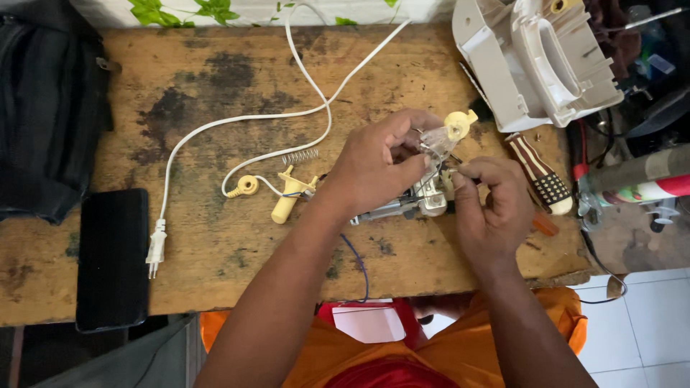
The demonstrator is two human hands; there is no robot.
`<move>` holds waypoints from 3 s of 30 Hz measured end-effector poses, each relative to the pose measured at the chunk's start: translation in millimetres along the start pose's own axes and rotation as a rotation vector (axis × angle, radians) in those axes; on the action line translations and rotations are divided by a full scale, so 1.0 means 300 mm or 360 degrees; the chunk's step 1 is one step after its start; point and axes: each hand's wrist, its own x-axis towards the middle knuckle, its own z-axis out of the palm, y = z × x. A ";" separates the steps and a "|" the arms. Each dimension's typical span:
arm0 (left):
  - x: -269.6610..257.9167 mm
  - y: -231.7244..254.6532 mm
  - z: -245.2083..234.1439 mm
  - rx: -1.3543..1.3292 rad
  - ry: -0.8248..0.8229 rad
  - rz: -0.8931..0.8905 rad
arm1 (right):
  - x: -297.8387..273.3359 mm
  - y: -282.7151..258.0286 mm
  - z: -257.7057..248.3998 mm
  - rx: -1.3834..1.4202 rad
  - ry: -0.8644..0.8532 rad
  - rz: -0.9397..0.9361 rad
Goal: The person works on a small disassembled electrical device on a wooden workbench, using a screwdriver to adjust internal components and wires. They repeatedly manipulate the device and its parts, occasionally picking up and setting down the tool.
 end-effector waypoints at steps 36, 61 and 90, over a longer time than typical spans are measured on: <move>0.004 0.039 0.009 0.0213 -0.0080 -0.0107 | 0.023 -0.004 0.008 0.0103 0.0049 0.0123; 0.004 0.034 0.003 0.0321 -0.0087 -0.0090 | 0.006 0.024 0.013 0.0011 0.0002 0.0139; -0.004 0.040 -0.001 0.0327 -0.0102 -0.0001 | -0.006 0.025 0.010 0.0114 0.0018 0.0289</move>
